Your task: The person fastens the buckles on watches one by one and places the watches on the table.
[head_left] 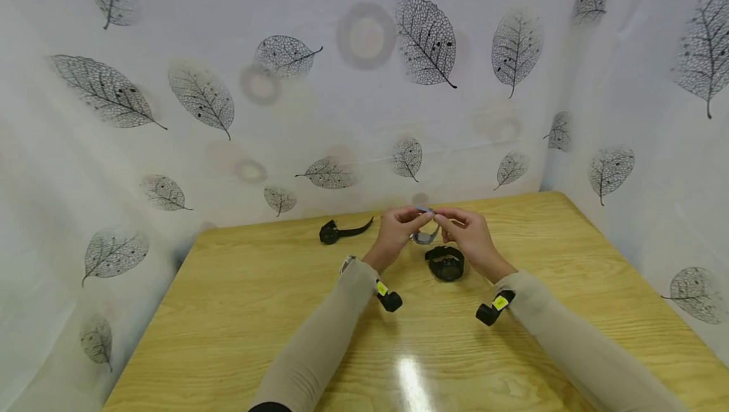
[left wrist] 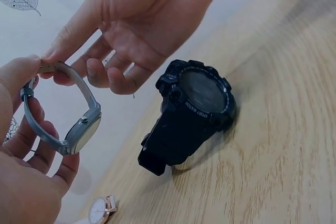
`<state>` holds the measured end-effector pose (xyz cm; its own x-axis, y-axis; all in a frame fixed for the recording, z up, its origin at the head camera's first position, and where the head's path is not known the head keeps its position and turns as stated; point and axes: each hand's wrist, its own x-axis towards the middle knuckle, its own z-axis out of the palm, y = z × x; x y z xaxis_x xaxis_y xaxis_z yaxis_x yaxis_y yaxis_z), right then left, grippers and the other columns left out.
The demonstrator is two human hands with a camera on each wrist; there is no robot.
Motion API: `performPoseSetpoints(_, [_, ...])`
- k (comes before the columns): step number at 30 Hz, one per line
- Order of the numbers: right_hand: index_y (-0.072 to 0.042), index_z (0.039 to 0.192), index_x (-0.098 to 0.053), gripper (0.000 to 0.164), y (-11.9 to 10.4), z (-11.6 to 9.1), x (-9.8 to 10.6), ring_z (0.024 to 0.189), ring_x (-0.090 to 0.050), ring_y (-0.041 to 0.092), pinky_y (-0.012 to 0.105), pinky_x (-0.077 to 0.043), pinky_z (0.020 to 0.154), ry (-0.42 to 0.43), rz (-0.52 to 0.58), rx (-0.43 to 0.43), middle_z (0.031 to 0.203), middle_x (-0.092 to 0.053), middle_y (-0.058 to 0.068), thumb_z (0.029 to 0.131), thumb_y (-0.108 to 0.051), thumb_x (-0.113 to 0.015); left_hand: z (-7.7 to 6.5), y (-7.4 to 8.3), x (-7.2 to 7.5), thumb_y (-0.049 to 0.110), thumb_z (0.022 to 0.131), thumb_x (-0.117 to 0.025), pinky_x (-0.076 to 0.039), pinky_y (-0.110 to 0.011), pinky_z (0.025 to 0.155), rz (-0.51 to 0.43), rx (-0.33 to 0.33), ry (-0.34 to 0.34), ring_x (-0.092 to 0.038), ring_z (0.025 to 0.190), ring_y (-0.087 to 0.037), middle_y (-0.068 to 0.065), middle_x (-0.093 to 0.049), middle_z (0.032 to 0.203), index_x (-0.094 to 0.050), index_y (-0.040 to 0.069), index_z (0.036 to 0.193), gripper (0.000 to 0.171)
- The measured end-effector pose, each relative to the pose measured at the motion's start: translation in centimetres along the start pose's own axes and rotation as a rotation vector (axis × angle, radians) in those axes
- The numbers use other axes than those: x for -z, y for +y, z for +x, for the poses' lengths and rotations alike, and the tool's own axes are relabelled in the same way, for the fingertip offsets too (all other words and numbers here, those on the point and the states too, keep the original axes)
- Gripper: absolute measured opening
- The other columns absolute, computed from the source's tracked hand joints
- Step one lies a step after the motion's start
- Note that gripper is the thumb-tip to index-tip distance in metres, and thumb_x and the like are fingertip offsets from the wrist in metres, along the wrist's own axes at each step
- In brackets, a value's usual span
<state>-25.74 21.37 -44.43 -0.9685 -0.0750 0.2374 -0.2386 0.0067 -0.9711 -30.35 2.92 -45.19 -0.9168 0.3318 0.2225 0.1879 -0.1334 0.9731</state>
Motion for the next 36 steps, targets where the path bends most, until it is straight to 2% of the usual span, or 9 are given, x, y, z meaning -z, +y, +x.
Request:
performPoseSetpoints(3, [0.003, 0.133, -0.064, 0.044, 0.28, -0.07, -0.05, 0.073, -0.059, 0.015, 0.029, -0.059, 0.068, -0.012, -0.002, -0.038, 0.097, -0.065, 0.011, 0.102, -0.029, -0.067, -0.12, 0.23, -0.20, 0.026, 0.095, -0.078, -0.055, -0.058, 0.088, -0.011, 0.011, 0.015, -0.067, 0.094, -0.021, 0.000, -0.076, 0.096, -0.080, 0.006, 0.106, 0.023])
performPoseSetpoints(8, [0.000, 0.138, -0.060, 0.047, 0.89, -0.41, -0.01, 0.080, -0.063, 0.015, 0.030, -0.060, 0.071, -0.046, 0.003, -0.115, 0.107, -0.070, 0.006, 0.103, -0.030, -0.066, -0.24, 0.36, -0.26, 0.025, 0.095, -0.078, -0.058, -0.038, 0.077, -0.011, 0.034, 0.038, -0.064, 0.082, -0.015, 0.000, -0.075, 0.096, -0.080, 0.008, 0.107, 0.021])
performPoseSetpoints(11, [0.000, 0.133, -0.063, 0.044, 0.91, -0.55, 0.00, 0.077, -0.061, 0.015, 0.028, -0.059, 0.069, -0.018, 0.022, -0.110, 0.105, -0.070, 0.004, 0.102, -0.030, -0.067, -0.14, 0.22, -0.11, 0.025, 0.094, -0.078, -0.056, -0.030, 0.073, -0.019, 0.040, 0.048, -0.063, 0.079, -0.014, 0.002, -0.074, 0.095, -0.080, 0.008, 0.106, 0.021])
performPoseSetpoints(14, [0.001, 0.128, -0.066, 0.041, 0.76, -0.53, -0.04, 0.075, -0.059, 0.015, 0.029, -0.058, 0.067, 0.018, 0.035, -0.078, 0.103, -0.069, 0.003, 0.101, -0.030, -0.068, -0.05, 0.12, 0.13, 0.026, 0.094, -0.079, -0.054, -0.027, 0.068, -0.028, 0.034, 0.049, -0.061, 0.079, -0.024, 0.002, -0.072, 0.092, -0.079, 0.007, 0.105, 0.023])
performPoseSetpoints(18, [0.004, 0.128, -0.066, 0.042, 0.47, -0.52, -0.14, 0.072, -0.057, 0.015, 0.031, -0.057, 0.066, 0.028, 0.023, -0.046, 0.101, -0.066, 0.007, 0.101, -0.029, -0.068, -0.09, 0.16, 0.42, 0.027, 0.094, -0.078, -0.052, -0.028, 0.065, -0.036, 0.027, 0.032, -0.059, 0.077, -0.028, -0.002, -0.072, 0.091, -0.079, 0.007, 0.105, 0.023])
performPoseSetpoints(22, [0.005, 0.129, -0.067, 0.042, 0.37, -0.56, -0.19, 0.070, -0.056, 0.018, 0.036, -0.058, 0.067, 0.025, -0.021, -0.031, 0.104, -0.064, 0.016, 0.102, -0.027, -0.068, -0.19, 0.25, 0.53, 0.024, 0.094, -0.078, -0.051, -0.029, 0.063, -0.023, 0.024, 0.009, -0.057, 0.070, -0.018, -0.007, -0.073, 0.090, -0.079, 0.005, 0.104, 0.021])
performPoseSetpoints(29, [-0.004, 0.125, -0.072, 0.038, 0.52, -0.59, -0.29, 0.067, -0.057, 0.021, 0.042, -0.058, 0.068, 0.037, -0.108, -0.041, 0.105, -0.064, 0.025, 0.100, -0.032, -0.070, -0.34, 0.53, 0.44, 0.025, 0.094, -0.079, -0.053, -0.025, 0.064, 0.035, 0.029, -0.017, -0.060, 0.073, -0.011, 0.003, -0.074, 0.086, -0.080, 0.004, 0.104, 0.024])
performPoseSetpoints(33, [-0.003, 0.125, -0.072, 0.037, 0.67, -0.55, -0.30, 0.067, -0.056, 0.022, 0.040, -0.057, 0.067, 0.031, -0.096, -0.043, 0.103, -0.061, 0.029, 0.100, -0.031, -0.069, -0.33, 0.43, 0.37, 0.024, 0.093, -0.080, -0.054, -0.027, 0.067, 0.025, 0.036, -0.006, -0.062, 0.078, -0.013, -0.003, -0.076, 0.092, -0.081, 0.006, 0.103, 0.021])
performPoseSetpoints(36, [-0.002, 0.129, -0.068, 0.039, 0.72, -0.45, -0.14, 0.073, -0.060, 0.024, 0.037, -0.059, 0.069, 0.002, -0.074, -0.051, 0.107, -0.064, 0.025, 0.102, -0.030, -0.068, -0.37, 0.46, 0.31, 0.026, 0.093, -0.080, -0.057, -0.035, 0.073, 0.031, 0.043, 0.005, -0.066, 0.087, -0.021, -0.005, -0.076, 0.095, -0.081, 0.009, 0.103, 0.020])
